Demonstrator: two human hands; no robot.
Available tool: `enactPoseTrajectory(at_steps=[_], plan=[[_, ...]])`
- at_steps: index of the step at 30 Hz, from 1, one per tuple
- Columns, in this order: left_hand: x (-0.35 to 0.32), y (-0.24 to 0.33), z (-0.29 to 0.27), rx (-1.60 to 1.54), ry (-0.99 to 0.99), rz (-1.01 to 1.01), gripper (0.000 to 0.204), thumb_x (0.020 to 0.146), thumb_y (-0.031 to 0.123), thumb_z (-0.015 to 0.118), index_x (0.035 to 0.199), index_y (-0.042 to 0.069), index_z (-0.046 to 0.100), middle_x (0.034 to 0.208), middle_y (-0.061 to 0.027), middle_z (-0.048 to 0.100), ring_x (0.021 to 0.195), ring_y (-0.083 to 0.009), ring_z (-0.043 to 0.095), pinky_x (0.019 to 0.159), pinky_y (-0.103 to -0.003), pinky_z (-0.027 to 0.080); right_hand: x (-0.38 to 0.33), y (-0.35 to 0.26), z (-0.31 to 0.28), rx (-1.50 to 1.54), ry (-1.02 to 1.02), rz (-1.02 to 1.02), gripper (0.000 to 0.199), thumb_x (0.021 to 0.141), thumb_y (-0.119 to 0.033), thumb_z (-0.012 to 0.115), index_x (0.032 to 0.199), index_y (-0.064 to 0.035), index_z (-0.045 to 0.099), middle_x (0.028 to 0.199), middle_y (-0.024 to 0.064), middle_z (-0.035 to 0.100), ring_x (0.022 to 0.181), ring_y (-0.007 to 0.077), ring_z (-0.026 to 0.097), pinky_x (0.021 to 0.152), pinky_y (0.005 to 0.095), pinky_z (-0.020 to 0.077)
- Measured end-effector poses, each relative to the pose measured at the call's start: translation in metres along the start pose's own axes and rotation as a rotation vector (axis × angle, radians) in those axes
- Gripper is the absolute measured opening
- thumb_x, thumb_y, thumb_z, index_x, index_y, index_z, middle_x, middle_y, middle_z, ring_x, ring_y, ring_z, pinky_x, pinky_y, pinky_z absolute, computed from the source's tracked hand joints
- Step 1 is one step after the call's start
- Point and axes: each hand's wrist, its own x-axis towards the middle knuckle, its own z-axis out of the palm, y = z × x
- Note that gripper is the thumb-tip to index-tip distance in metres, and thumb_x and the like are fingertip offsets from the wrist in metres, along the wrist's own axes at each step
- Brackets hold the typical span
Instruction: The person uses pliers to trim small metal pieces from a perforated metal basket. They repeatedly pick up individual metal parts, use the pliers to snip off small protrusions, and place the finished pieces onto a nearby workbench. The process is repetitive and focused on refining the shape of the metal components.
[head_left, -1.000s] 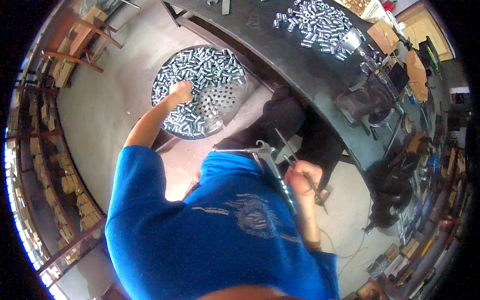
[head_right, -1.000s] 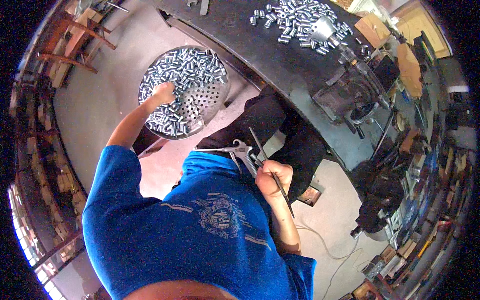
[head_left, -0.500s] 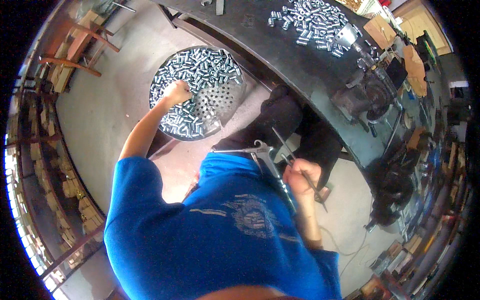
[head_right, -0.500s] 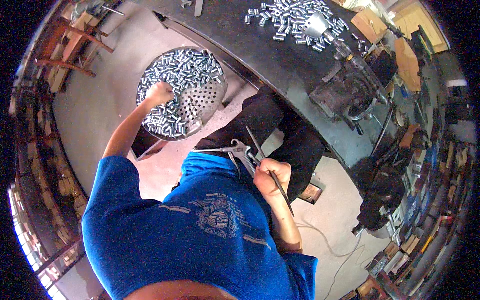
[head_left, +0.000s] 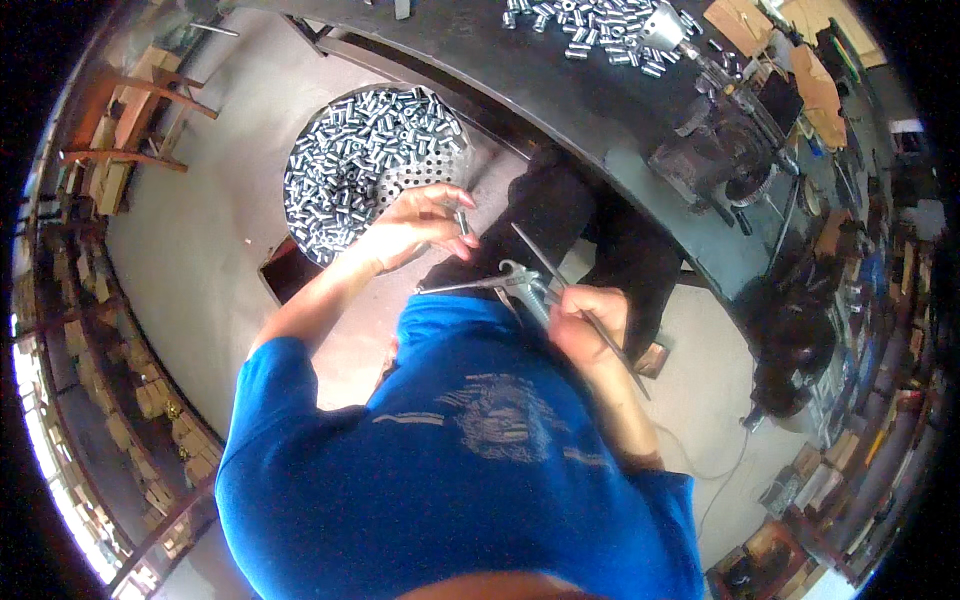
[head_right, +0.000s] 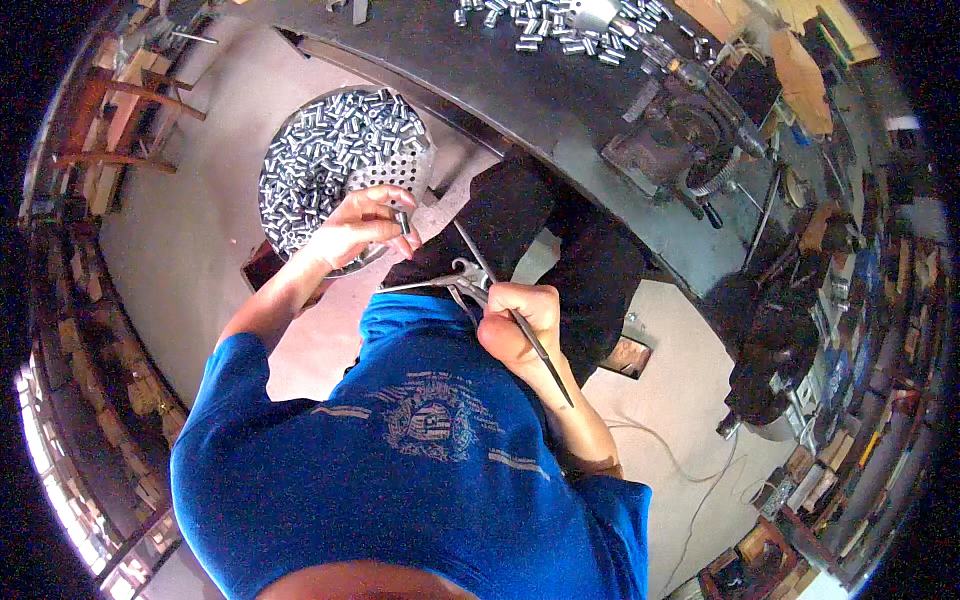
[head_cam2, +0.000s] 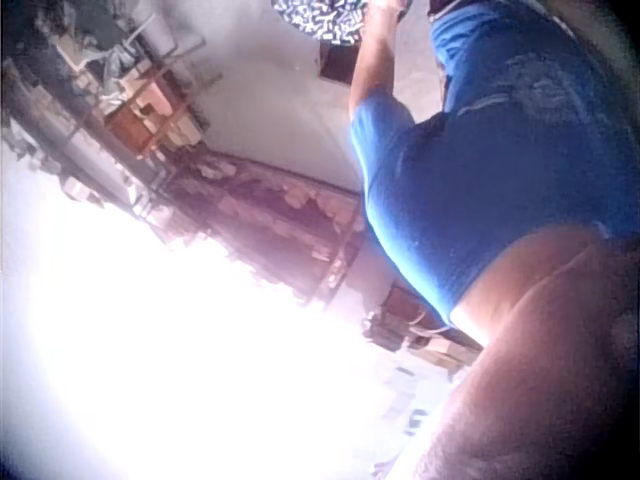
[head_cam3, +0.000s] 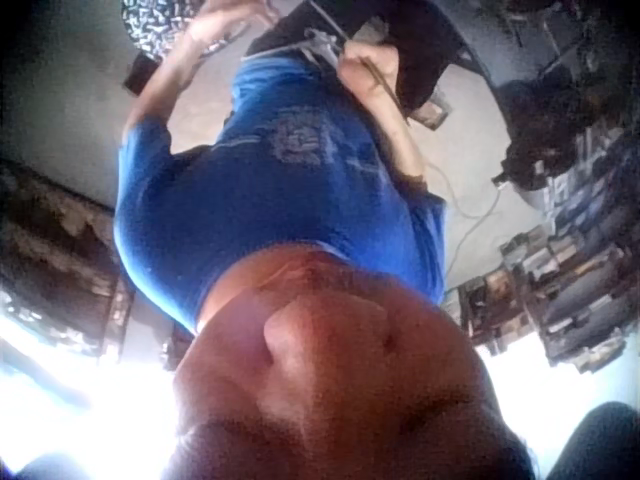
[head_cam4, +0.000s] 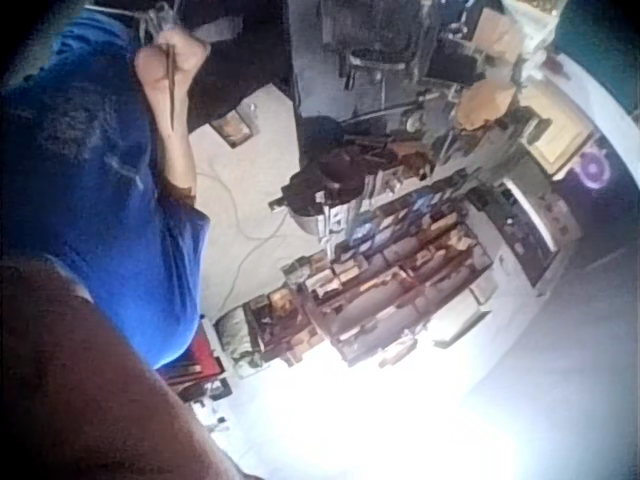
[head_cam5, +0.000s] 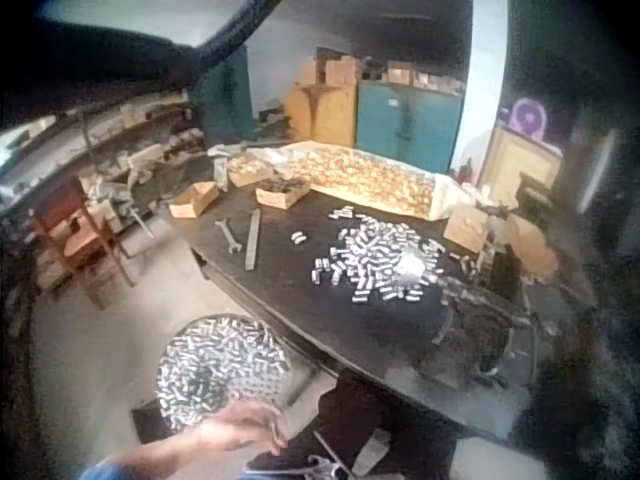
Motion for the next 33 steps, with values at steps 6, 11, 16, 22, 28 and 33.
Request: enactPoseTrajectory(at_steps=[6, 11, 16, 22, 28, 33], plan=[[-0.007, 0.011, 0.040, -0.146, -0.074, -0.088, 0.026, 0.085, 0.014, 0.056, 0.103, -0.004, 0.053, 0.088, -0.0226, 0.062, 0.078, -0.0305, 0.064, 0.072, -0.037, 0.053, 0.008, -0.016, 0.002, -0.121, -0.048, -0.069, 0.027, 0.060, 0.008, 0.054, 0.051, -0.0049, 0.032, 0.050, 0.0009, 0.026, 0.045, 0.0088, 0.027, 0.042, 0.0265, 0.0203], [-0.008, -0.003, 0.056, -0.342, -0.027, -0.182, 0.034, 0.089, 0.028, 0.052, 0.100, -0.004, 0.051, 0.077, -0.0229, 0.062, 0.067, -0.0312, 0.064, 0.063, -0.038, 0.053, 0.015, -0.014, 0.000, -0.073, -0.109, -0.092, 0.021, 0.062, -0.002, 0.056, 0.052, -0.0047, 0.038, 0.048, 0.0023, 0.032, 0.044, 0.0097, 0.033, 0.042, 0.0266, 0.0236], [-0.005, -0.012, 0.052, -0.398, 0.025, -0.161, 0.028, 0.088, 0.027, 0.054, 0.095, -0.001, 0.055, 0.065, -0.0157, 0.060, 0.060, -0.0247, 0.060, 0.063, -0.034, 0.048, 0.019, -0.010, 0.002, -0.018, -0.115, -0.102, 0.030, 0.066, -0.010, 0.060, 0.057, -0.0036, 0.032, 0.051, 0.0045, 0.027, 0.045, 0.0130, 0.028, 0.042, 0.0303, 0.0216], [0.001, -0.011, 0.057, -0.397, 0.126, -0.130, 0.024, 0.087, 0.020, 0.055, 0.097, -0.002, 0.055, 0.062, -0.0086, 0.057, 0.056, -0.0219, 0.058, 0.060, -0.033, 0.048, 0.020, -0.003, 0.002, 0.015, -0.126, -0.044, 0.047, 0.075, -0.031, 0.066, 0.057, -0.0042, 0.032, 0.052, 0.0040, 0.027, 0.046, 0.0130, 0.028, 0.042, 0.0305, 0.0222], [0.002, -0.017, 0.058, -0.510, -0.004, -0.123, 0.026, 0.090, 0.020, 0.052, 0.097, -0.005, 0.055, 0.069, -0.0159, 0.061, 0.065, -0.0298, 0.063, 0.064, -0.037, 0.051, 0.020, 0.003, 0.003, 0.061, -0.132, -0.032, 0.048, 0.076, -0.033, 0.065, 0.056, -0.0057, 0.031, 0.051, 0.0014, 0.027, 0.047, 0.0109, 0.028, 0.042, 0.0296, 0.0220], [0.001, -0.015, 0.058, -0.441, -0.002, -0.099, 0.028, 0.090, 0.023, 0.051, 0.095, -0.005, 0.056, 0.065, -0.0163, 0.061, 0.060, -0.0292, 0.062, 0.063, -0.037, 0.052, 0.021, 0.000, 0.004, 0.054, -0.134, -0.038, 0.044, 0.075, -0.027, 0.065, 0.055, -0.0066, 0.031, 0.051, 0.0008, 0.028, 0.047, 0.0108, 0.028, 0.042, 0.0285, 0.0229]])
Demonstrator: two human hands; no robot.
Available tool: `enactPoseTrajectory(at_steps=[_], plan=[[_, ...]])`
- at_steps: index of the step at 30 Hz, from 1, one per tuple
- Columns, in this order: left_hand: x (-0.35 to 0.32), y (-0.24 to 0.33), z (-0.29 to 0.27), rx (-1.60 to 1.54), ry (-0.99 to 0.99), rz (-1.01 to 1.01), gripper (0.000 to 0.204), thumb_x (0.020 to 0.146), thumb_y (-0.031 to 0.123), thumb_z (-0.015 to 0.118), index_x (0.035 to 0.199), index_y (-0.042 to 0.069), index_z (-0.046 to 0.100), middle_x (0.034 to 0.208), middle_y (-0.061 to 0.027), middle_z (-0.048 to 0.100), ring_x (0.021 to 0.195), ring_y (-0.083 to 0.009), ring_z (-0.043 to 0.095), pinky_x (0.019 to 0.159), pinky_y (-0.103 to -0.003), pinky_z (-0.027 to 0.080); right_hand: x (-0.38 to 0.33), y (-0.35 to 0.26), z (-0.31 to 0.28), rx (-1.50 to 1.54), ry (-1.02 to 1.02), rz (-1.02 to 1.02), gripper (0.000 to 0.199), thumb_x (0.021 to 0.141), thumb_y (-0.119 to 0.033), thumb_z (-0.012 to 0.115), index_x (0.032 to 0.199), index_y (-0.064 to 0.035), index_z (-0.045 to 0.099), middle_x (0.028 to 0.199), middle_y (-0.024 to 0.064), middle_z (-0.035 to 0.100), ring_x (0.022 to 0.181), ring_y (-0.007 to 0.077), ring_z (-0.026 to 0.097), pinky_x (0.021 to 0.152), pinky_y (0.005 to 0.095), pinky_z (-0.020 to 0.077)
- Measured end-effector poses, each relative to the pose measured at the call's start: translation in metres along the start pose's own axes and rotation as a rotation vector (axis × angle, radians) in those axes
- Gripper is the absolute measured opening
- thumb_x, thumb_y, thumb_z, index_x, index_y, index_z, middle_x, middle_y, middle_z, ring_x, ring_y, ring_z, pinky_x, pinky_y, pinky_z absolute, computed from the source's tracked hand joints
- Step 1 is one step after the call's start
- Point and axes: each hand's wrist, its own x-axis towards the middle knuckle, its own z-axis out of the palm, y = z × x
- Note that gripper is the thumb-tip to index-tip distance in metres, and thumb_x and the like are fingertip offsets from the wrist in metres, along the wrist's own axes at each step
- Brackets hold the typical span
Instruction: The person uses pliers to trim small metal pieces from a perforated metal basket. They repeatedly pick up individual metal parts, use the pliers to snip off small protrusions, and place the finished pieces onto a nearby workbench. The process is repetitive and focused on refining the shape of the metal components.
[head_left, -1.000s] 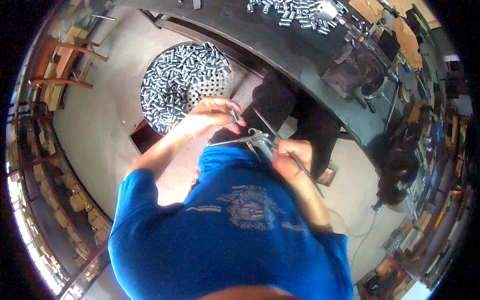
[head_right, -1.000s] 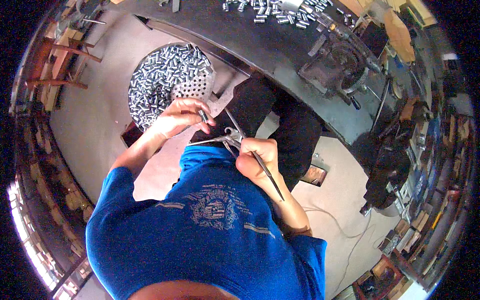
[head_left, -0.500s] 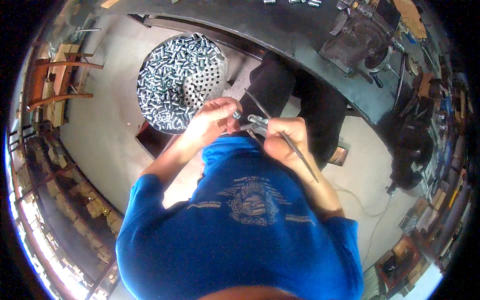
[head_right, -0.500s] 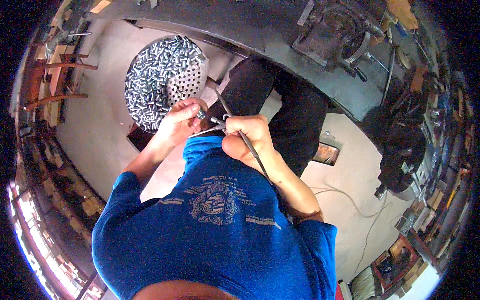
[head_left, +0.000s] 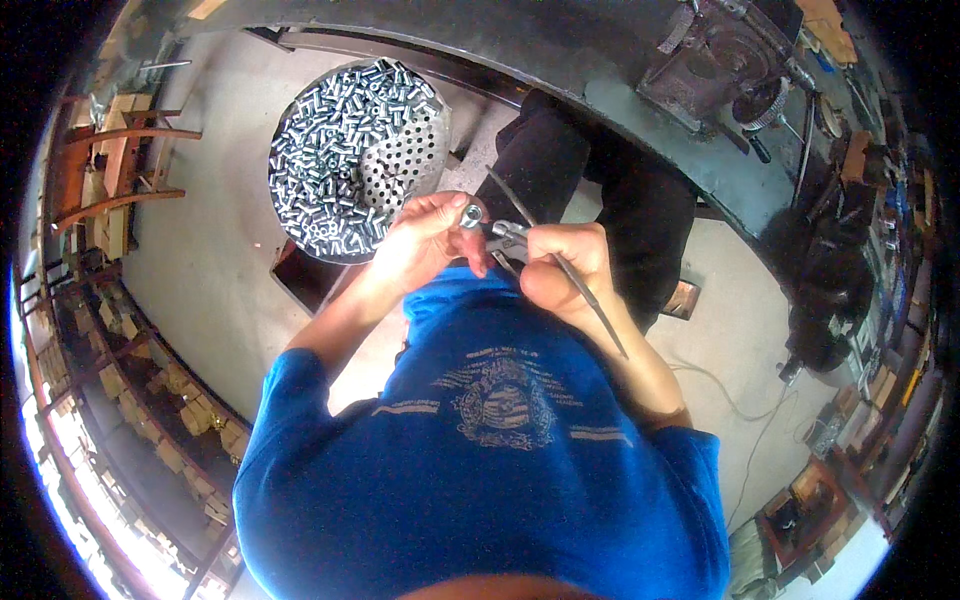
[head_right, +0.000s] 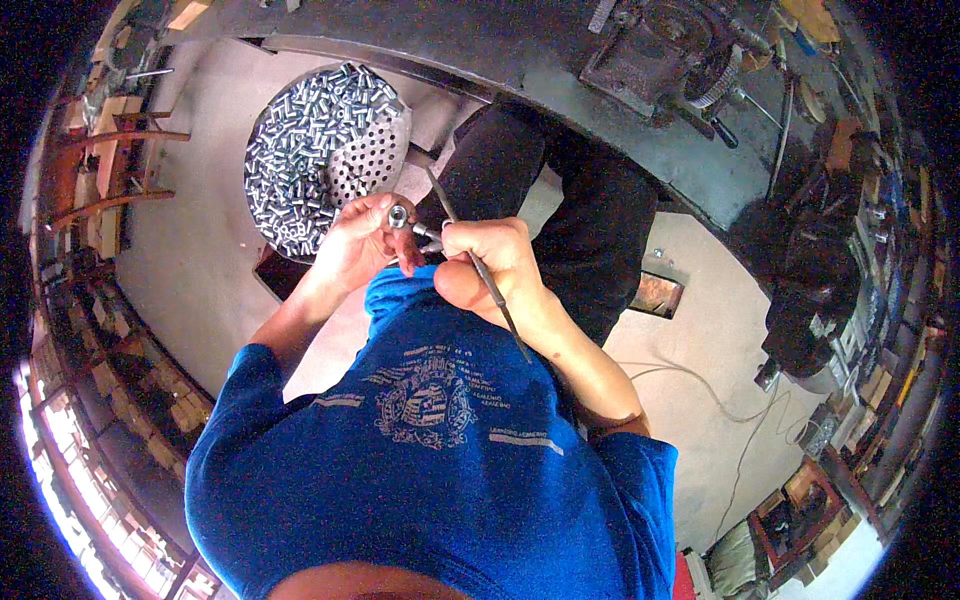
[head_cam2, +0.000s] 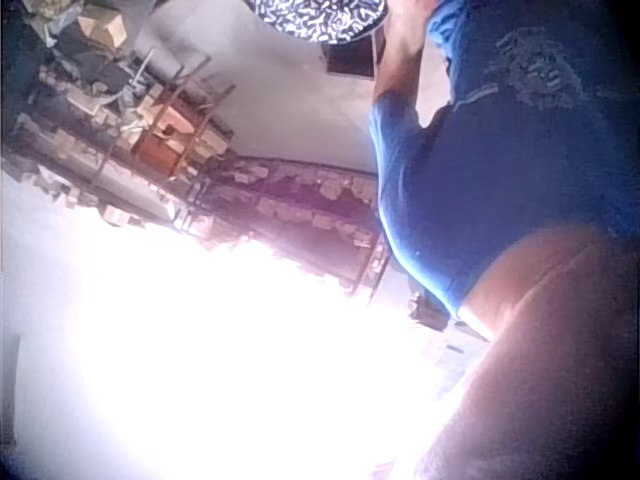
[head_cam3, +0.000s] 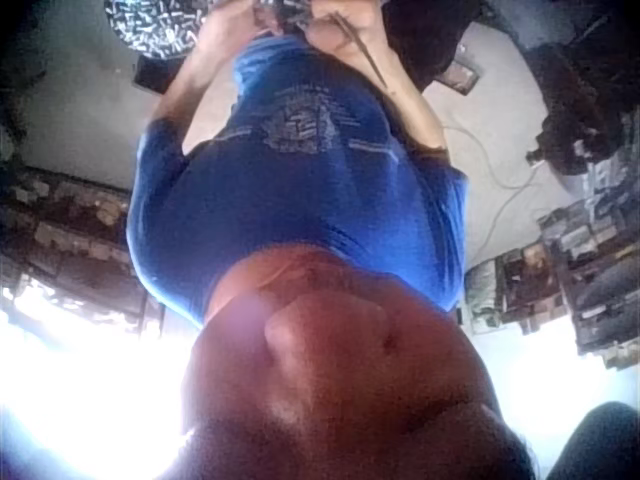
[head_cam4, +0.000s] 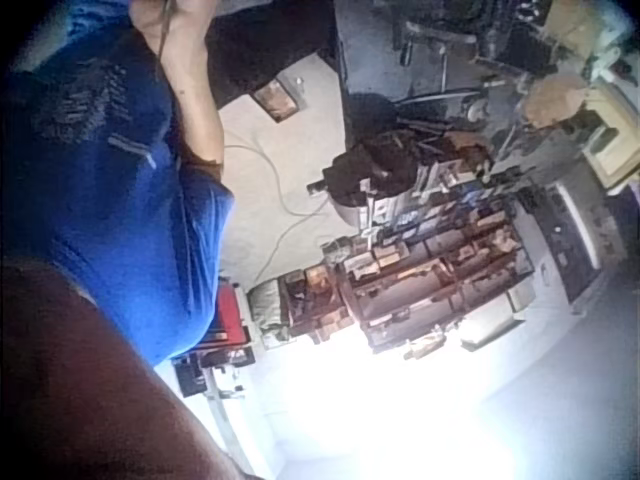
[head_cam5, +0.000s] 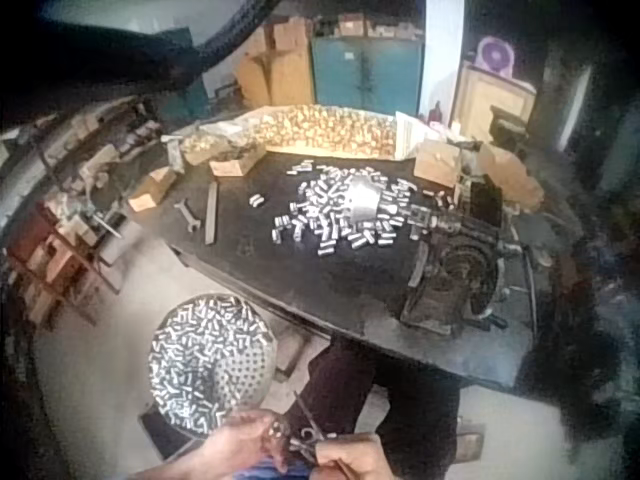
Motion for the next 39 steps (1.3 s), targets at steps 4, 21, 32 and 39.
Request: enactPoseTrajectory(at_steps=[4, 21, 32, 39], plan=[[-0.004, 0.005, 0.008, 0.278, 0.085, 0.063, 0.024, 0.088, 0.018, 0.055, 0.093, -0.005, 0.058, 0.065, -0.0150, 0.061, 0.060, -0.0238, 0.062, 0.062, -0.033, 0.052, 0.001, -0.004, 0.001, -0.094, -0.016, -0.073, 0.041, 0.074, -0.026, 0.064, 0.055, -0.0061, 0.033, 0.049, 0.0025, 0.031, 0.044, 0.0136, 0.031, 0.042, 0.0296, 0.0248], [0.002, 0.010, 0.031, 0.551, -0.004, 0.125, 0.020, 0.082, 0.002, 0.060, 0.100, -0.003, 0.056, 0.089, -0.0090, 0.062, 0.076, -0.0151, 0.061, 0.070, -0.027, 0.050, -0.004, 0.013, 0.011, -0.134, 0.126, -0.105, 0.062, 0.076, -0.060, 0.056, 0.056, -0.0050, 0.036, 0.050, 0.0055, 0.034, 0.043, 0.0198, 0.034, 0.042, 0.0323, 0.0270], [0.014, 0.024, 0.002, 1.696, 0.290, 0.609, 0.024, 0.062, 0.003, 0.066, 0.086, 0.006, 0.063, 0.073, -0.0078, 0.058, 0.062, -0.0193, 0.059, 0.056, -0.030, 0.047, -0.017, -0.026, -0.003, -0.174, 0.049, -0.245, 0.027, 0.058, 0.005, 0.055, 0.050, -0.0064, 0.032, 0.047, 0.0050, 0.035, 0.039, 0.0200, 0.036, 0.039, 0.0295, 0.0241], [0.015, 0.026, 0.005, 1.806, 0.218, 0.743, 0.025, 0.057, 0.005, 0.067, 0.081, 0.007, 0.062, 0.067, -0.0082, 0.053, 0.060, -0.0268, 0.056, 0.054, -0.034, 0.046, -0.018, -0.028, 0.001, -0.126, -0.056, -0.156, 0.025, 0.058, -0.002, 0.056, 0.049, -0.0069, 0.034, 0.047, 0.0052, 0.040, 0.038, 0.0191, 0.040, 0.038, 0.0293, 0.0262]])
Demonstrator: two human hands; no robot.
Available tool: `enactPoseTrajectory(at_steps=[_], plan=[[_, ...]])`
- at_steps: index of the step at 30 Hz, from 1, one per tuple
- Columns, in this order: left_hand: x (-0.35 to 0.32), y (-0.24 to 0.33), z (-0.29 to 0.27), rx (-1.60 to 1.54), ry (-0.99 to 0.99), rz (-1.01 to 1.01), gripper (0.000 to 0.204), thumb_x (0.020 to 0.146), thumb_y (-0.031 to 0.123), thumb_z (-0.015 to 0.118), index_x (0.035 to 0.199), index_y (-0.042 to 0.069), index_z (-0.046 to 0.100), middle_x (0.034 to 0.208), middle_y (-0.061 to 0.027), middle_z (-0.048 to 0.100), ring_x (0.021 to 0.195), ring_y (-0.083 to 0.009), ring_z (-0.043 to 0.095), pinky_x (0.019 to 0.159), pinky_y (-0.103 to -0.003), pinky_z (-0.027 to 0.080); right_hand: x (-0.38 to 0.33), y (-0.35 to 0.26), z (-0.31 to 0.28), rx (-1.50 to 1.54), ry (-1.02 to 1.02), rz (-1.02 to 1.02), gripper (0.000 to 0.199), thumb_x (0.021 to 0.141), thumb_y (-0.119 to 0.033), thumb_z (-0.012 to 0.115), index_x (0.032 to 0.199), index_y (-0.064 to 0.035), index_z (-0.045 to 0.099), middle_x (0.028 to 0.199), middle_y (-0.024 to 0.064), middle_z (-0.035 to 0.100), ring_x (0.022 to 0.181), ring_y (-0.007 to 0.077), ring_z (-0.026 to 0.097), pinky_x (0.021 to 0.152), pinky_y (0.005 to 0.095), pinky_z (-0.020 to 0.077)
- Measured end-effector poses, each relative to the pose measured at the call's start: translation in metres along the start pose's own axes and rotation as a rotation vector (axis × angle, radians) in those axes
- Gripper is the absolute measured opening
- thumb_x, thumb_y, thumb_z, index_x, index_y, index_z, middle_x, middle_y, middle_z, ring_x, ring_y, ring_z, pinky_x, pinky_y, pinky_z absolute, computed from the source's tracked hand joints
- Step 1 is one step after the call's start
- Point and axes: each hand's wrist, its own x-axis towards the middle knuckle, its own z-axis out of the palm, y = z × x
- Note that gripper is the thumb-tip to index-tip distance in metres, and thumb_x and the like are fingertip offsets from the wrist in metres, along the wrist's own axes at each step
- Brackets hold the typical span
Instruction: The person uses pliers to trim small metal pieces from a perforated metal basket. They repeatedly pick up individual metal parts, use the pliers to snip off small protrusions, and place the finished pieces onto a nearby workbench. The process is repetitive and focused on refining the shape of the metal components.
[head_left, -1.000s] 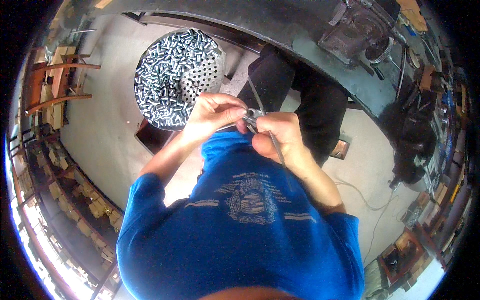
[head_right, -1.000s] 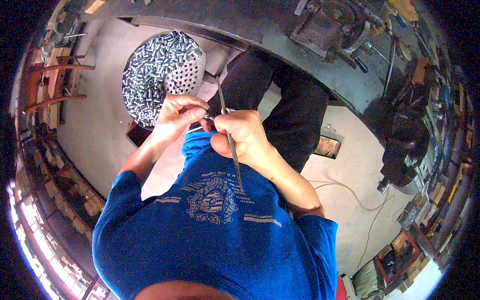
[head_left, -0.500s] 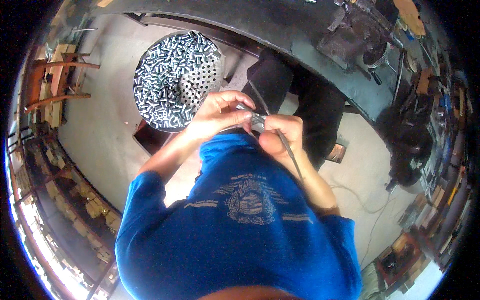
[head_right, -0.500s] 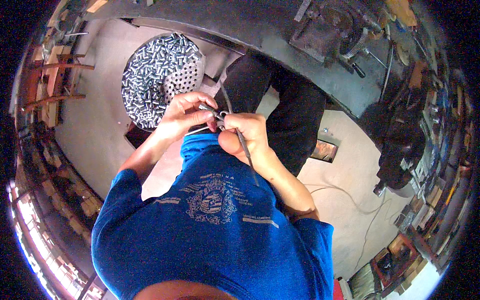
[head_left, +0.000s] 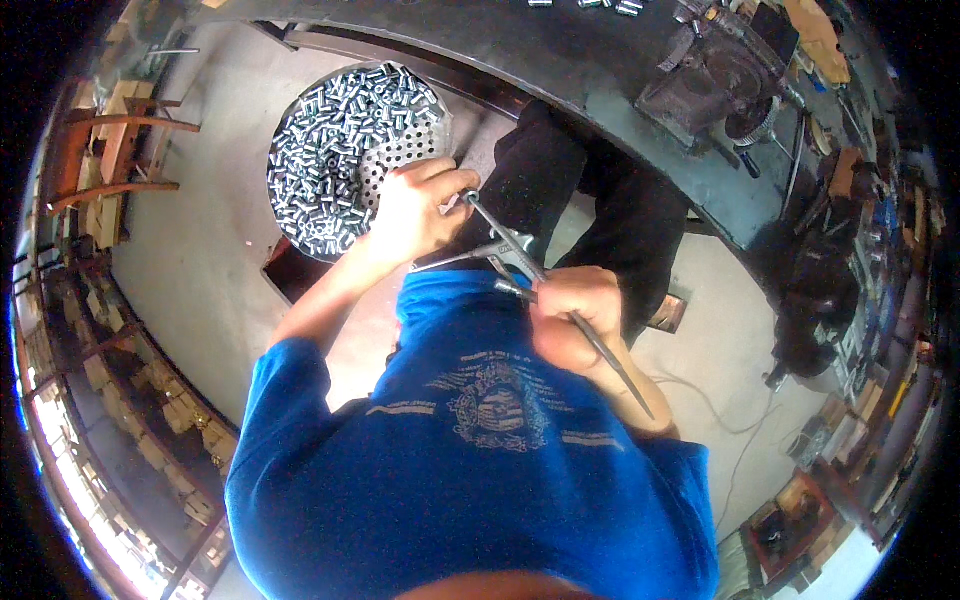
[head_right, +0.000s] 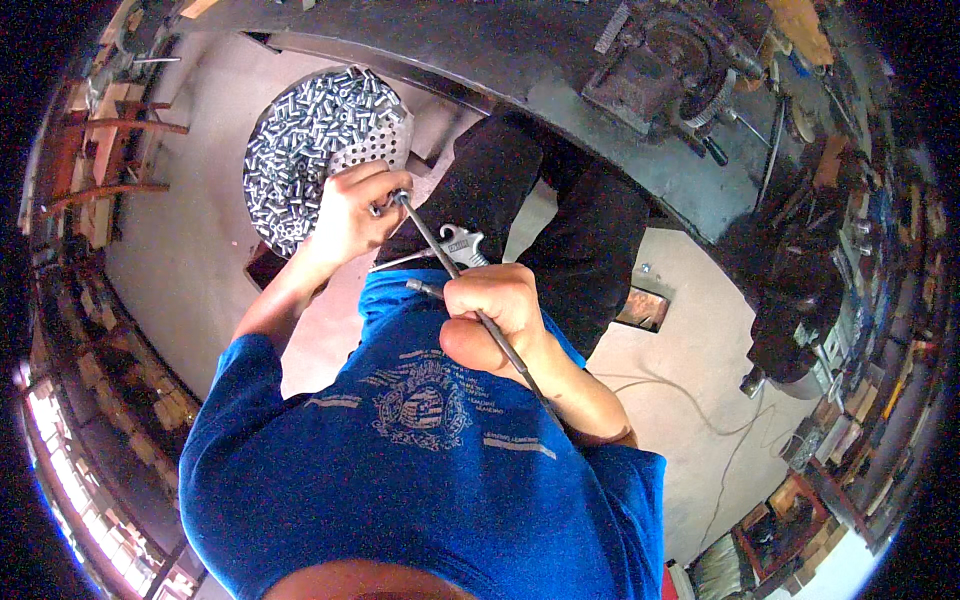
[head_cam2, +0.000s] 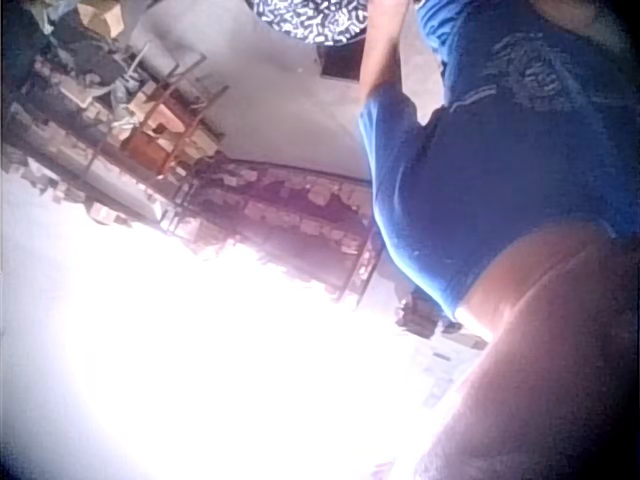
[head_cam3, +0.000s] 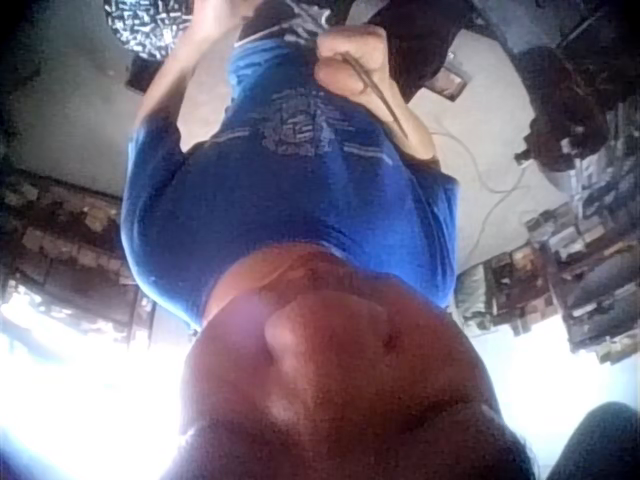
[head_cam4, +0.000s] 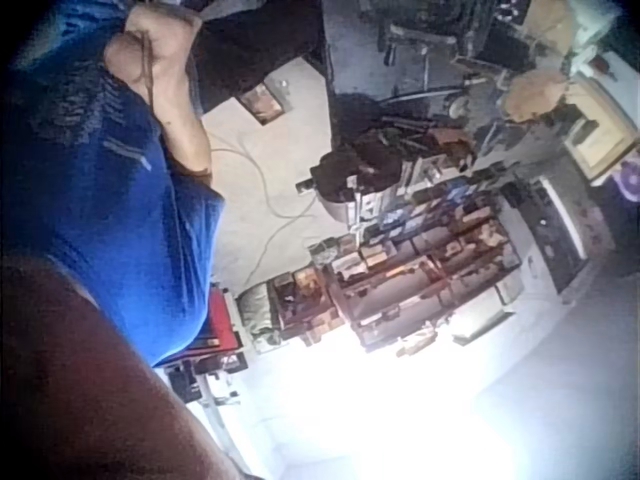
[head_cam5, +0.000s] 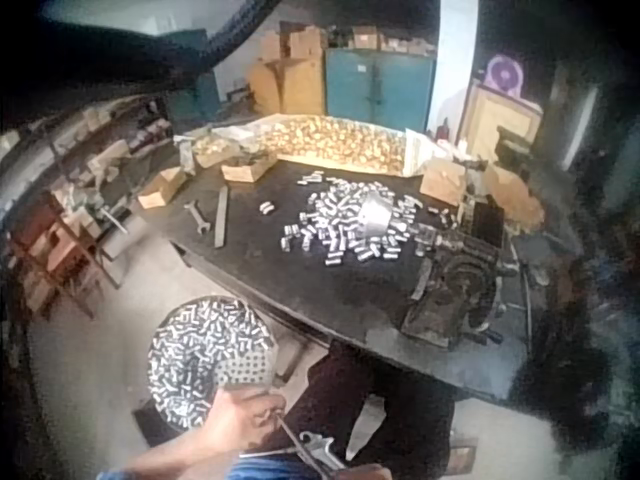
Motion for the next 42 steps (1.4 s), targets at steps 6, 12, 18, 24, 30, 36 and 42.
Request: enactPoseTrajectory(at_steps=[6, 12, 18, 24, 30, 36, 42], plan=[[0.004, 0.010, 0.004, -0.055, 0.035, 0.136, 0.028, 0.052, 0.003, 0.065, 0.080, 0.007, 0.062, 0.068, -0.0074, 0.053, 0.061, -0.0270, 0.056, 0.053, -0.036, 0.045, 0.015, 0.014, 0.009, -0.009, 0.050, 0.092, 0.034, 0.069, -0.019, 0.057, 0.053, -0.0038, 0.032, 0.047, 0.0059, 0.027, 0.040, 0.0159, 0.032, 0.040, 0.0320, 0.0232], [0.011, 0.016, 0.017, -0.117, -0.031, 0.186, 0.028, 0.053, 0.006, 0.066, 0.080, 0.005, 0.062, 0.065, -0.0074, 0.053, 0.060, -0.0267, 0.056, 0.053, -0.036, 0.045, 0.014, 0.038, 0.007, -0.006, 0.074, 0.080, 0.032, 0.071, -0.020, 0.058, 0.055, -0.0044, 0.035, 0.049, 0.0061, 0.027, 0.042, 0.0150, 0.031, 0.041, 0.0308, 0.0254], [0.054, -0.024, 0.013, 0.083, 0.019, 0.073, 0.016, 0.065, 0.012, 0.062, 0.081, 0.008, 0.064, 0.069, -0.0101, 0.058, 0.060, -0.0285, 0.059, 0.056, -0.037, 0.049, -0.023, 0.026, -0.018, -0.071, 0.325, 0.129, 0.026, 0.063, -0.011, 0.057, 0.049, -0.0051, 0.036, 0.047, 0.0051, 0.035, 0.041, 0.0157, 0.037, 0.041, 0.0305, 0.0249], [0.199, -0.037, 0.024, 0.022, 0.119, 0.038, 0.026, 0.068, 0.016, 0.065, 0.092, 0.005, 0.066, 0.063, -0.0115, 0.060, 0.057, -0.0199, 0.059, 0.052, -0.030, 0.046, -0.026, 0.012, -0.011, 0.021, 0.248, 0.154, 0.019, 0.059, -0.002, 0.054, 0.049, -0.0046, 0.037, 0.047, 0.0055, 0.035, 0.041, 0.0160, 0.036, 0.041, 0.0312, 0.0225], [0.273, -0.042, -0.001, -1.067, 0.265, -0.206, 0.033, 0.080, 0.000, 0.058, 0.112, -0.005, 0.050, 0.073, -0.0048, 0.057, 0.060, -0.0106, 0.055, 0.053, -0.023, 0.045, -0.028, 0.014, -0.007, 0.068, 0.235, 0.178, 0.020, 0.061, -0.003, 0.056, 0.050, -0.0048, 0.039, 0.048, 0.0036, 0.037, 0.042, 0.0132, 0.038, 0.042, 0.0288, 0.0251], [0.159, -0.077, -0.039, -0.540, 0.041, -0.110, 0.029, 0.084, 0.005, 0.055, 0.112, -0.003, 0.053, 0.083, -0.0046, 0.061, 0.068, -0.0098, 0.058, 0.068, -0.023, 0.048, -0.031, 0.023, -0.009, -0.128, 0.222, 0.155, 0.027, 0.064, 0.013, 0.054, 0.048, -0.0044, 0.040, 0.053, 0.0054, 0.052, 0.046, 0.0128, 0.054, 0.040, 0.0248, 0.0412], [-0.008, -0.182, -0.054, 0.261, -0.173, -0.400, 0.021, 0.072, 0.017, 0.057, 0.089, 0.006, 0.064, 0.082, -0.0160, 0.063, 0.076, -0.0311, 0.062, 0.068, -0.038, 0.050, -0.027, 0.037, 0.009, -0.056, 0.269, 0.144, 0.025, 0.056, 0.007, 0.052, 0.052, -0.0052, 0.029, 0.048, 0.0037, 0.026, 0.040, 0.0135, 0.026, 0.041, 0.0266, 0.0206]])
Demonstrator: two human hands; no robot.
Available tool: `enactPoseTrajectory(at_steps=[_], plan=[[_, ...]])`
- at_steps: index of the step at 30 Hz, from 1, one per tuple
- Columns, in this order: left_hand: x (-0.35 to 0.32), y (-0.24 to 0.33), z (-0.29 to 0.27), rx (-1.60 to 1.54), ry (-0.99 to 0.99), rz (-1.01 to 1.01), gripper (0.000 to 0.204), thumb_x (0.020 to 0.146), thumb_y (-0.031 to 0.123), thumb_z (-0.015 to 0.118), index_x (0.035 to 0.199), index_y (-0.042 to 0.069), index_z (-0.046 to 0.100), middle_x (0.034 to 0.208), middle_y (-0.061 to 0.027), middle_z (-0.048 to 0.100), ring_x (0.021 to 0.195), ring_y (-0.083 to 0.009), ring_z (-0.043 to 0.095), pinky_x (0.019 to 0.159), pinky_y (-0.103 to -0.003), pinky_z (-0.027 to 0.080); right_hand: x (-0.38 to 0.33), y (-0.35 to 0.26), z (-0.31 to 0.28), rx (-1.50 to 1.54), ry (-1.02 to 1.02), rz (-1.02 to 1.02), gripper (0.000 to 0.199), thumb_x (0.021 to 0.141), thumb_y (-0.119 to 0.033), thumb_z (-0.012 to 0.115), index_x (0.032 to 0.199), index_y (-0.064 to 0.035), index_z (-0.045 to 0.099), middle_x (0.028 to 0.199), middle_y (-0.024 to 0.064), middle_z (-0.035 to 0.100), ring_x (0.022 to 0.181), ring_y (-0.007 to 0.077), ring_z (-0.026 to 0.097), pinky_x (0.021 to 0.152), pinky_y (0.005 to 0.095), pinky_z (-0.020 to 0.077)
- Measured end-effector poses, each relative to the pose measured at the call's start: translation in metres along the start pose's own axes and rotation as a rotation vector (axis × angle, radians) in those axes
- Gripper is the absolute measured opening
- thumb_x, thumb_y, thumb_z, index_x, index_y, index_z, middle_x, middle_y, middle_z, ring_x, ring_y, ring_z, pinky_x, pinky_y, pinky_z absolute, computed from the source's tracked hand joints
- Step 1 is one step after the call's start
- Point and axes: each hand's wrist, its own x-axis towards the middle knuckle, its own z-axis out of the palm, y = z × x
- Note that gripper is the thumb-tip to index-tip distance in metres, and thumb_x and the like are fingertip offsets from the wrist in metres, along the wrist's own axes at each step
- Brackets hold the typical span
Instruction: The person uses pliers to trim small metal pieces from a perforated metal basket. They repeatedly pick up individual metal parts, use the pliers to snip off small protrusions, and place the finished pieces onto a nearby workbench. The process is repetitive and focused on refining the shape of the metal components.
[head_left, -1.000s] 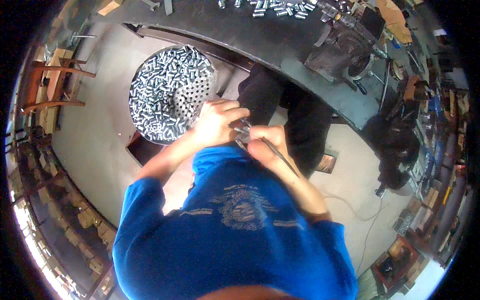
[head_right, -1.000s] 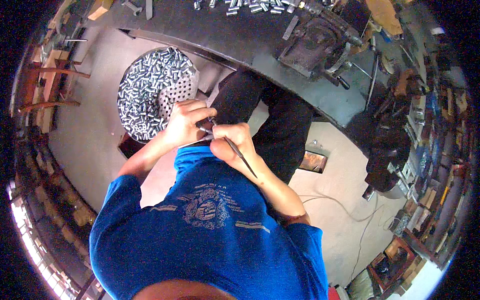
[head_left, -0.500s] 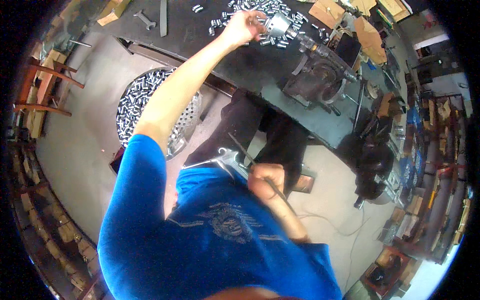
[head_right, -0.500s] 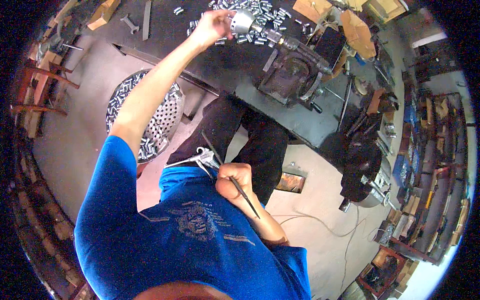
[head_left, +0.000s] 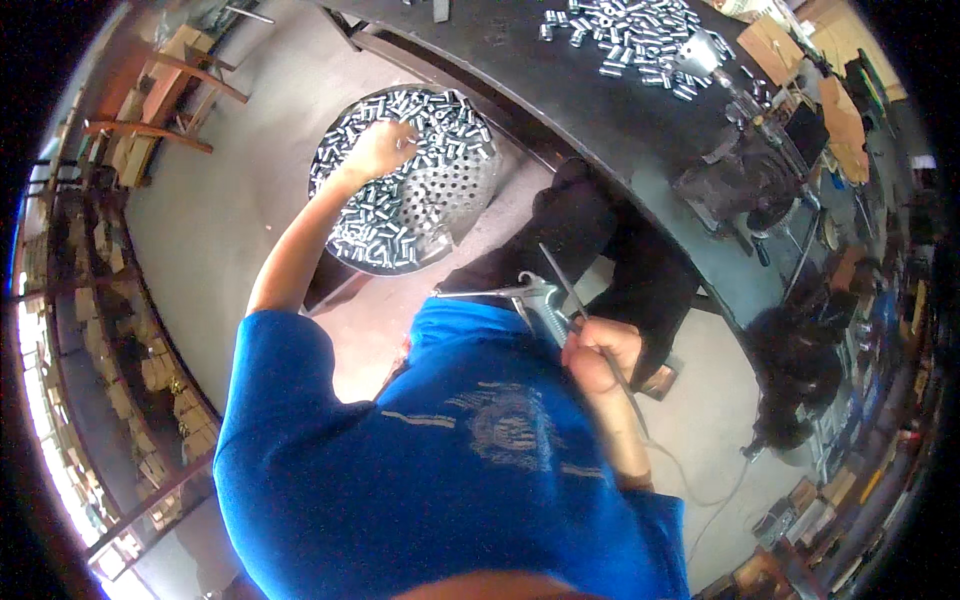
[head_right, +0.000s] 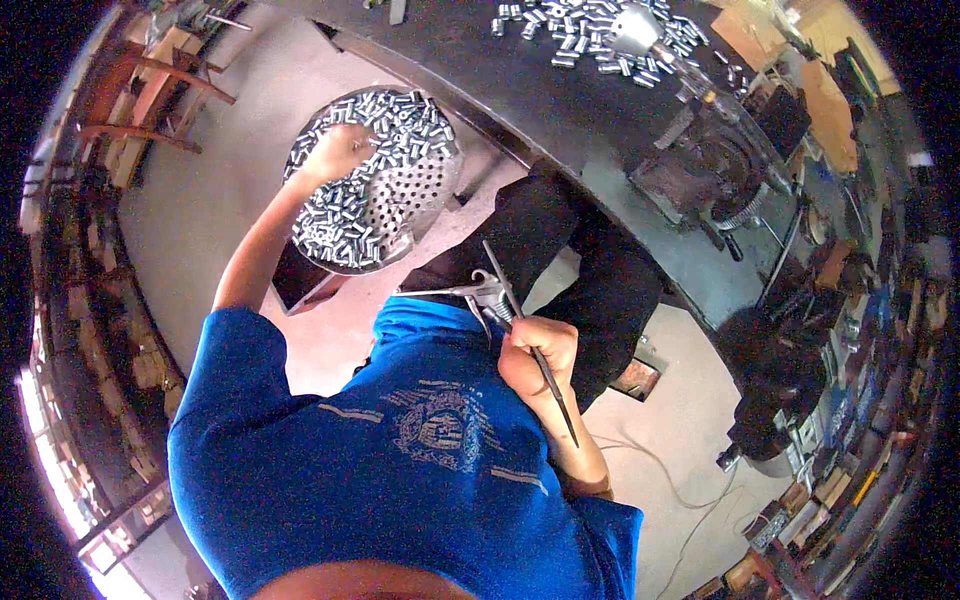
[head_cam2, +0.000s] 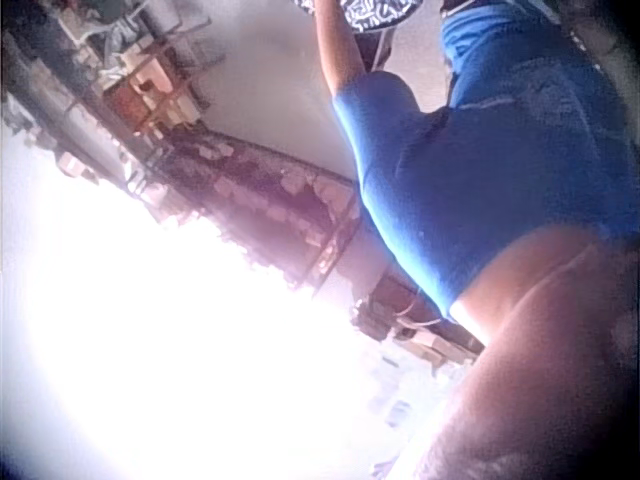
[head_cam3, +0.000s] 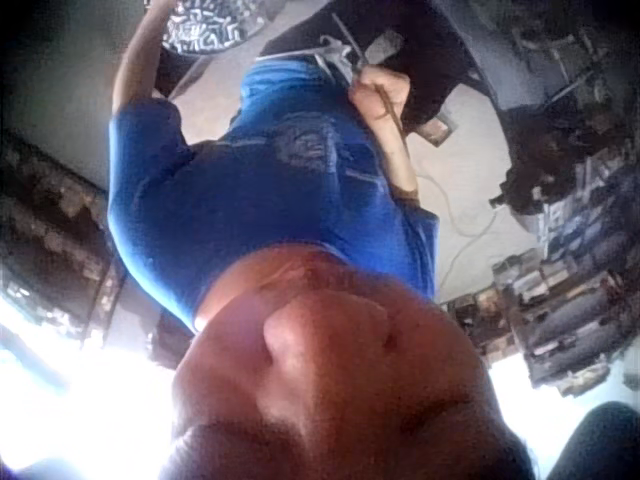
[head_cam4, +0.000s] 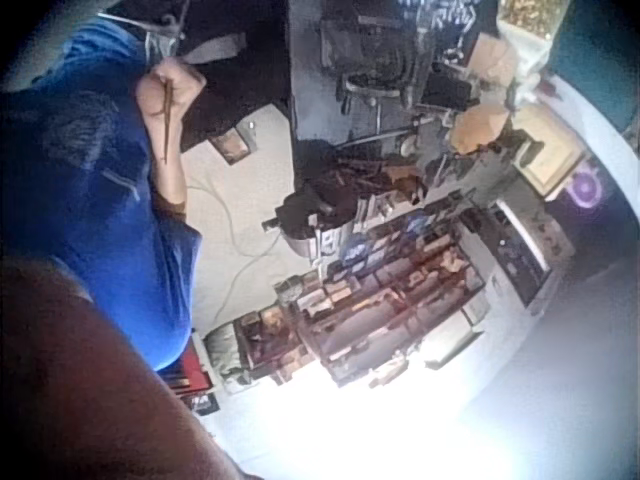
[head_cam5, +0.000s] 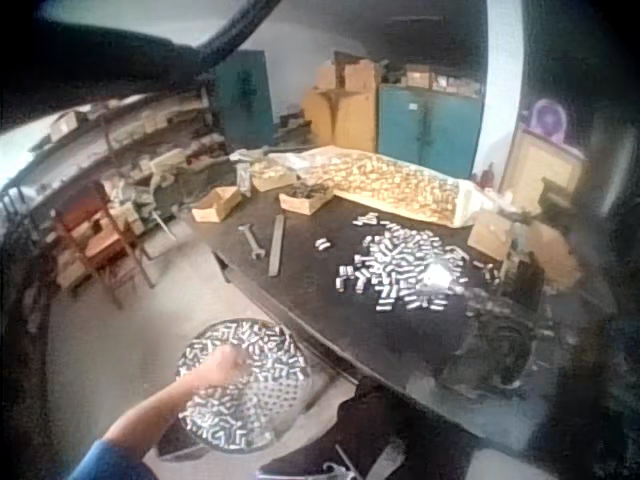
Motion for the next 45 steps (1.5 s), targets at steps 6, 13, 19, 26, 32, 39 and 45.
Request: enactPoseTrajectory(at_steps=[6, 13, 19, 26, 32, 39, 45], plan=[[-0.052, -0.057, 0.062, 0.057, -0.027, -0.389, 0.019, 0.072, 0.024, 0.057, 0.080, 0.009, 0.065, 0.079, -0.0148, 0.064, 0.076, -0.0320, 0.063, 0.068, -0.041, 0.050, 0.007, -0.008, 0.003, -0.022, -0.028, -0.030, 0.027, 0.056, 0.006, 0.053, 0.052, -0.0052, 0.029, 0.048, 0.0029, 0.026, 0.041, 0.0130, 0.025, 0.041, 0.0264, 0.0201], [-0.047, -0.044, 0.081, 0.378, -0.053, -0.484, 0.030, 0.072, 0.032, 0.062, 0.083, 0.004, 0.065, 0.090, -0.0173, 0.064, 0.084, -0.0315, 0.063, 0.075, -0.041, 0.050, 0.002, -0.004, 0.002, -0.043, -0.052, -0.021, 0.031, 0.068, 0.016, 0.052, 0.050, -0.0053, 0.040, 0.050, 0.0032, 0.049, 0.041, 0.0135, 0.052, 0.039, 0.0261, 0.0407], [-0.052, -0.046, 0.073, 0.305, -0.064, -0.530, 0.029, 0.072, 0.032, 0.065, 0.082, 0.005, 0.065, 0.086, -0.0162, 0.065, 0.082, -0.0315, 0.063, 0.073, -0.042, 0.050, -0.001, -0.002, -0.003, 0.060, -0.053, 0.044, 0.027, 0.069, 0.014, 0.049, 0.050, -0.0050, 0.044, 0.052, 0.0063, 0.051, 0.042, 0.0157, 0.050, 0.039, 0.0264, 0.0416], [-0.049, -0.043, 0.083, 0.427, -0.120, -0.543, 0.024, 0.076, 0.026, 0.056, 0.085, 0.005, 0.065, 0.088, -0.0164, 0.065, 0.087, -0.0312, 0.063, 0.075, -0.040, 0.050, 0.002, -0.002, -0.003, -0.075, -0.057, 0.003, 0.028, 0.069, 0.012, 0.052, 0.048, -0.0051, 0.044, 0.054, 0.0067, 0.054, 0.045, 0.0146, 0.052, 0.041, 0.0246, 0.0408], [-0.056, -0.045, 0.099, 0.314, -0.155, -0.474, 0.019, 0.073, 0.024, 0.057, 0.081, 0.011, 0.067, 0.085, -0.0151, 0.064, 0.080, -0.0315, 0.064, 0.073, -0.041, 0.051, 0.001, -0.001, -0.005, -0.038, -0.059, 0.078, 0.030, 0.072, 0.011, 0.054, 0.050, -0.0055, 0.043, 0.054, 0.0057, 0.054, 0.047, 0.0139, 0.052, 0.044, 0.0234, 0.0395], [-0.053, -0.053, 0.087, 0.087, -0.096, -0.505, 0.019, 0.070, 0.028, 0.059, 0.080, 0.014, 0.068, 0.088, -0.0124, 0.065, 0.081, -0.0296, 0.064, 0.072, -0.039, 0.051, -0.002, 0.005, -0.012, 0.038, -0.158, 0.085, 0.031, 0.074, 0.007, 0.057, 0.051, -0.0059, 0.041, 0.056, 0.0058, 0.054, 0.051, 0.0139, 0.053, 0.047, 0.0239, 0.0409], [-0.036, -0.026, 0.107, 0.280, -0.270, -0.408, 0.025, 0.068, 0.026, 0.062, 0.083, 0.006, 0.067, 0.086, -0.0165, 0.065, 0.083, -0.0317, 0.063, 0.073, -0.040, 0.051, 0.002, -0.009, 0.010, 0.060, -0.047, 0.050, 0.021, 0.059, 0.004, 0.054, 0.051, -0.0061, 0.037, 0.049, -0.0025, 0.032, 0.046, 0.0055, 0.030, 0.042, 0.0242, 0.0213]])
